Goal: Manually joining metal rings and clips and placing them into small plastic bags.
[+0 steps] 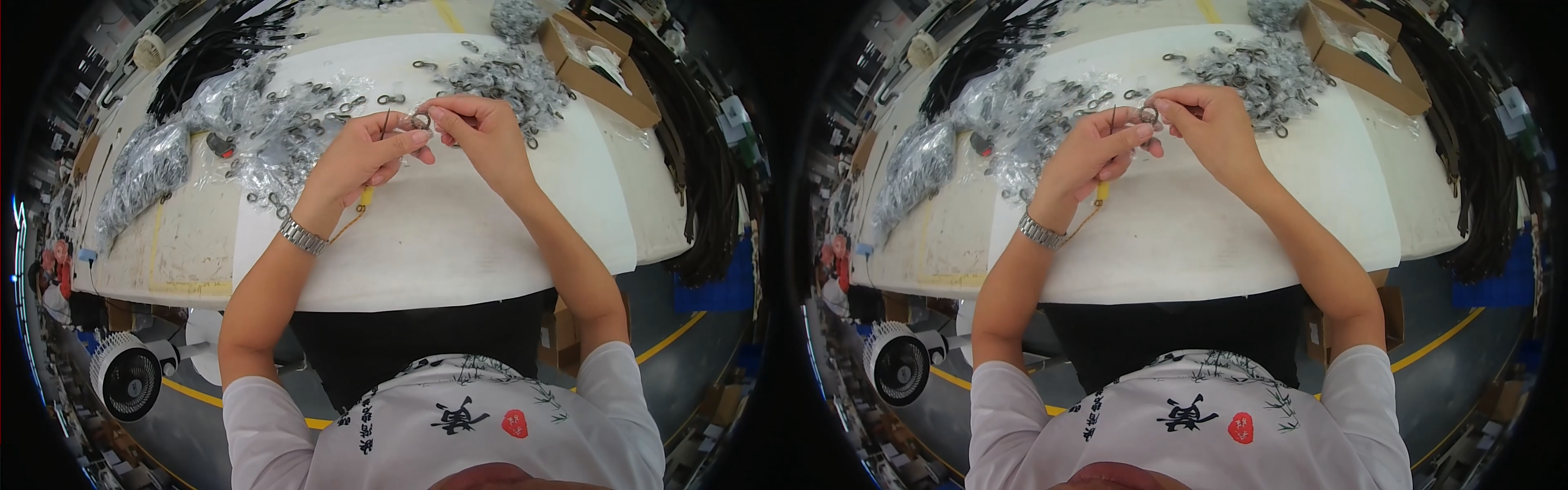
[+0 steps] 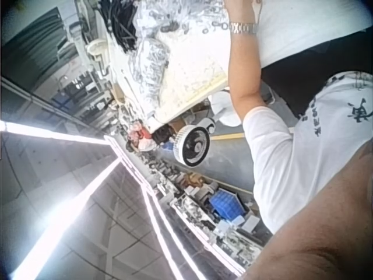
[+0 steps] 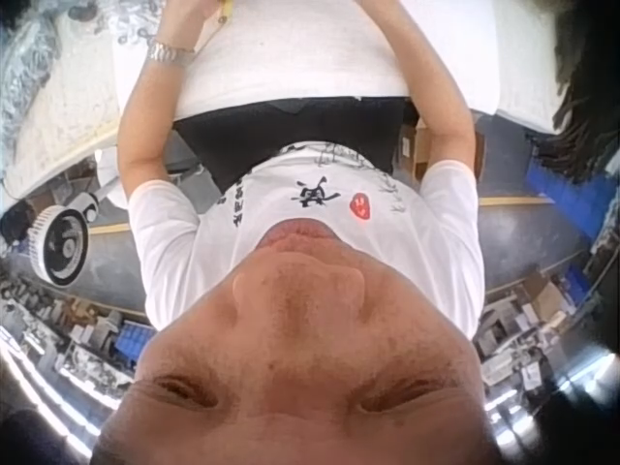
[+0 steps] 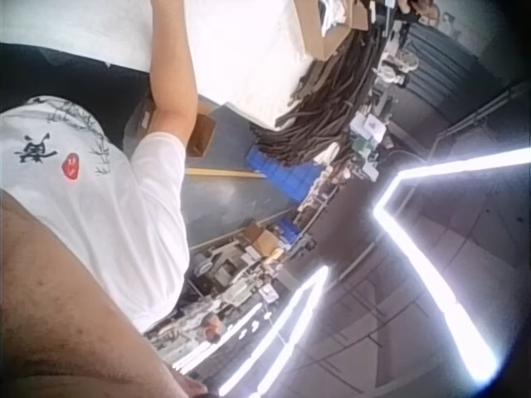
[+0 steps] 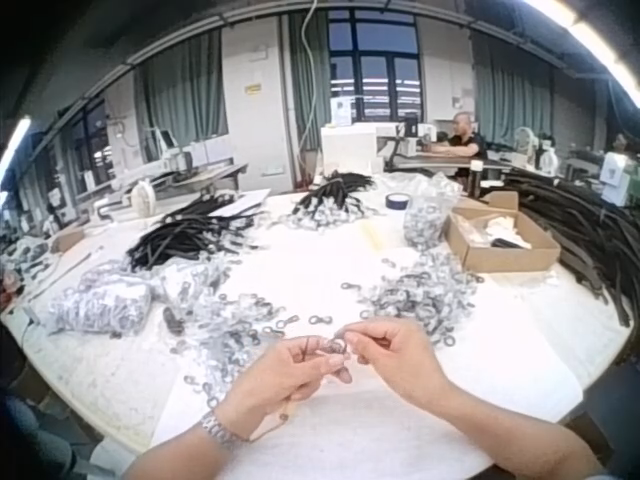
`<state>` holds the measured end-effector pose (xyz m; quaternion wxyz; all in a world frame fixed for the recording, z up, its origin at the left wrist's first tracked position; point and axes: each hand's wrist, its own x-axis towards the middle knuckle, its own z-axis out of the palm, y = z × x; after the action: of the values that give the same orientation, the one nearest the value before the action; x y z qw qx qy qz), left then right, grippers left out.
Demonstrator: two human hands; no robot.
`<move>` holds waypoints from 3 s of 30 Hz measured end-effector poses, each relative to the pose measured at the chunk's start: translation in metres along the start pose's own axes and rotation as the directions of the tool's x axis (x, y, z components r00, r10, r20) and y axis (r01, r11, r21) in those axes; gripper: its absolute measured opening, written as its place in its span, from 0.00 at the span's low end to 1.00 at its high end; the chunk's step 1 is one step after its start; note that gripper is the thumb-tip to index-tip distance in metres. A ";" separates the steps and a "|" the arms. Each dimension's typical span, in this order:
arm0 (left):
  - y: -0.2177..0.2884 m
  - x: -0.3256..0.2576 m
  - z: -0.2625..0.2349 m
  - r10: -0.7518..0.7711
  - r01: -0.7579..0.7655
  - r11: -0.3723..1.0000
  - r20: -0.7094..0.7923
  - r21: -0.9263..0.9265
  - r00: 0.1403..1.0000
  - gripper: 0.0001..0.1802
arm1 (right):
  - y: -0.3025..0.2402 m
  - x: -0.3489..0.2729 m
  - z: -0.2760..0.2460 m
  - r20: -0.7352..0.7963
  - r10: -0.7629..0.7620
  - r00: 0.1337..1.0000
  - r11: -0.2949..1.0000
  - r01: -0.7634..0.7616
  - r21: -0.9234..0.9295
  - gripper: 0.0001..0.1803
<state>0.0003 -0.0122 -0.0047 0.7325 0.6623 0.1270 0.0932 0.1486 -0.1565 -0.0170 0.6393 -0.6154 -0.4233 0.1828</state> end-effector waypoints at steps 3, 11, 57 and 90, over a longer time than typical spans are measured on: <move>-0.003 -0.001 -0.003 -0.036 0.036 0.999 0.048 -0.002 0.998 0.13 | -0.012 -0.003 0.001 -0.032 -0.100 0.994 0.977 0.092 -0.191 0.10; -0.005 0.000 -0.004 -0.010 0.011 0.999 0.037 -0.034 0.999 0.12 | -0.004 0.001 0.003 -0.021 0.135 0.991 0.903 -0.115 0.414 0.13; 0.010 -0.011 0.009 0.261 -0.240 0.965 -0.292 0.107 0.920 0.10 | 0.000 -0.008 0.004 0.126 0.373 0.919 0.698 -0.368 0.614 0.18; 0.015 -0.006 -0.012 0.129 -0.123 0.985 -0.038 0.123 0.991 0.11 | -0.002 -0.012 0.014 0.332 0.160 0.930 0.815 -0.314 0.487 0.22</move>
<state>-0.0088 -0.0010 0.0095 0.6807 0.7097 0.1071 0.1469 0.1299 -0.1570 -0.0211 0.6911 -0.4306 -0.3597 0.4555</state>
